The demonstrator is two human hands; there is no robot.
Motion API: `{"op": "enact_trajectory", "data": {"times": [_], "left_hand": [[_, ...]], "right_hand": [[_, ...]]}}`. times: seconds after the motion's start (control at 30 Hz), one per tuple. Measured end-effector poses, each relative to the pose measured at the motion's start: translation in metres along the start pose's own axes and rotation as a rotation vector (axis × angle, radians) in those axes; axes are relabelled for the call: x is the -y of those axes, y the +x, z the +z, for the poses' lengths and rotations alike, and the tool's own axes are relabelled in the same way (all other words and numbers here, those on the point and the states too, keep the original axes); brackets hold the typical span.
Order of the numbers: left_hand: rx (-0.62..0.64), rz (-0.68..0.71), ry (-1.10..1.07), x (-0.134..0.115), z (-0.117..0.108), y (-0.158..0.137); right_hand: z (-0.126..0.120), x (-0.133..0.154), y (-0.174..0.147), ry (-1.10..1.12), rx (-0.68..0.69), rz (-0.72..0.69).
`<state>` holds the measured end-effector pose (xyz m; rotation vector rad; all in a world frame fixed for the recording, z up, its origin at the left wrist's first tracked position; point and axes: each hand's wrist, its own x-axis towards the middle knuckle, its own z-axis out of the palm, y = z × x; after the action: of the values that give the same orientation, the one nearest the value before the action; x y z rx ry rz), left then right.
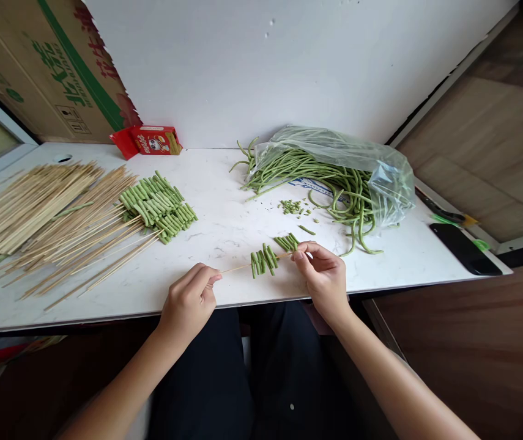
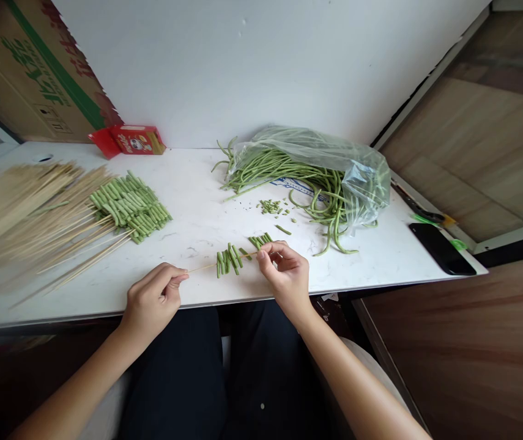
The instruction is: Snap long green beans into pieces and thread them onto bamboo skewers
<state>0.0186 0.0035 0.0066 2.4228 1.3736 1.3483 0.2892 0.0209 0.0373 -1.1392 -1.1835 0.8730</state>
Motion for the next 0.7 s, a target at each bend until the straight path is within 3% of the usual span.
{"op": "enact_trajectory", "data": {"times": [0.33,0.7], "left_hand": [[0.027,-0.005,-0.039,0.0,0.001,0.001],[0.001,-0.034,-0.018,-0.001,0.0,0.001]], "right_hand": [[0.008,-0.001,-0.011,-0.057,0.087,-0.135],[0.008,0.002,-0.012,0.043,0.146,-0.013]]}}
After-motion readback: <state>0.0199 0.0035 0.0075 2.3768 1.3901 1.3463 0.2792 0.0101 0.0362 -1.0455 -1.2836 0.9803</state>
